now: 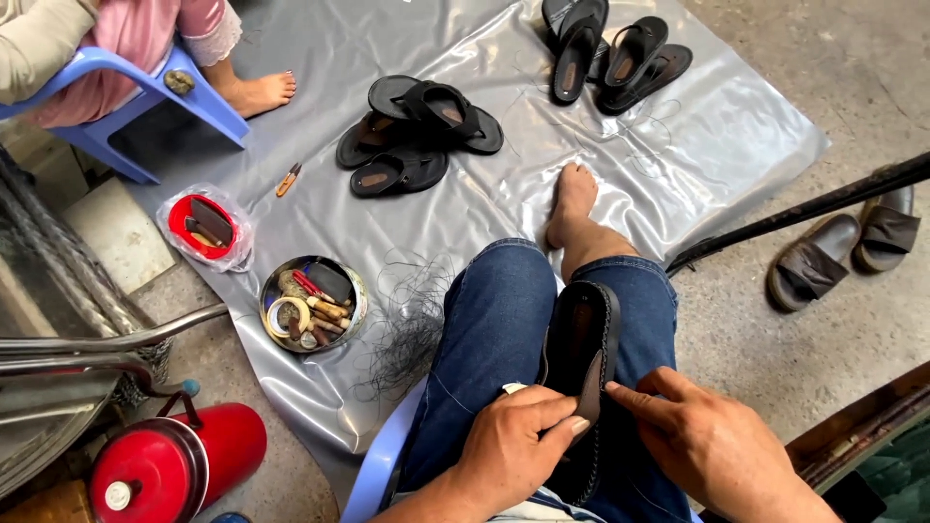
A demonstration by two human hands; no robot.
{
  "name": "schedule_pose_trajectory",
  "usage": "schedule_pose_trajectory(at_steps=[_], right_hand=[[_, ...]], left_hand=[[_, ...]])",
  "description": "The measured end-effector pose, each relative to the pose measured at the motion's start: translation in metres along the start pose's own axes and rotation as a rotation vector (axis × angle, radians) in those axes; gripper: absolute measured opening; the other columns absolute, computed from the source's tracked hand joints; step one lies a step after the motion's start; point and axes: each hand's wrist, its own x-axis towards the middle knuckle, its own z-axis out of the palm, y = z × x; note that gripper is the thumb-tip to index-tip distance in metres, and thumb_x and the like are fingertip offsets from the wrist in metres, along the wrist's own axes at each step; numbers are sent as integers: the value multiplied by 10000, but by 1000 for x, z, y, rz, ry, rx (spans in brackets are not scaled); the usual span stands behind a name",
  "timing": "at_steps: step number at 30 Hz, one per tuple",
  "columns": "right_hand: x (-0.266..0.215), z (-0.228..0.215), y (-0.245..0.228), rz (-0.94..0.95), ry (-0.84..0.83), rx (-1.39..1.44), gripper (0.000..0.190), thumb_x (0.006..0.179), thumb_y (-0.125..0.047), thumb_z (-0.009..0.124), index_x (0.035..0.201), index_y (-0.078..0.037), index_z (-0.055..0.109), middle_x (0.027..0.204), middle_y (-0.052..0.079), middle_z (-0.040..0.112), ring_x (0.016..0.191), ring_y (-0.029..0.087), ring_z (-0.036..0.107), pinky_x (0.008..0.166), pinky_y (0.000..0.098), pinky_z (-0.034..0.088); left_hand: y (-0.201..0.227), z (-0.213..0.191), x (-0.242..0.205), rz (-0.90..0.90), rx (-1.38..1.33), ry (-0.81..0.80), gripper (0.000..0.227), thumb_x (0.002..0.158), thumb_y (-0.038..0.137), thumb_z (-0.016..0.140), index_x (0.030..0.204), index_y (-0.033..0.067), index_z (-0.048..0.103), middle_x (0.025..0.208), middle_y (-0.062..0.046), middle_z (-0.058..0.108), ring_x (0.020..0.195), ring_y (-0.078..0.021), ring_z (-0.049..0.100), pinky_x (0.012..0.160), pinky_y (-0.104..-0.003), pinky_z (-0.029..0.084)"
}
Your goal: A person is hand-sewing the sole of a sandal using a needle and thread at a stitching station.
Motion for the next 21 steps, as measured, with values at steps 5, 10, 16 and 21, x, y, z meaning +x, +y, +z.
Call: schedule_pose_trajectory(at_steps=[5,10,16,21], right_hand=[[-1,9,8,-8,39,-115,417,768,-332,514,1177,-412,501,1005,-142,519,697,113,676,510,353,570],[2,14,12,66,54,-107,394,748,-353,542,1128,-456,532,976,-206,534,649,96,674,471,352,563],[4,22,19,-45,249,6,345,736,-291,586,1062,-403,606,913,-185,585,570,75,650,404,319,525],[6,24,22,-143,307,73,333,739,-252,602,1057,-350,623,882,-151,604,544,71,636,406,281,495]], left_hand=[[5,20,-4,174,316,-62,131,879,200,521,901,99,603,912,-59,611,656,-358,566,514,-480,450],[0,34,-8,242,386,19,190,911,188,495,1012,53,584,875,-96,554,623,-344,520,466,-461,438],[-4,38,-7,326,421,116,208,898,160,539,1051,39,612,819,-78,539,584,-283,502,508,-383,445],[-3,36,-7,327,412,119,206,887,145,525,1039,39,614,802,-78,529,564,-286,496,483,-388,443]])
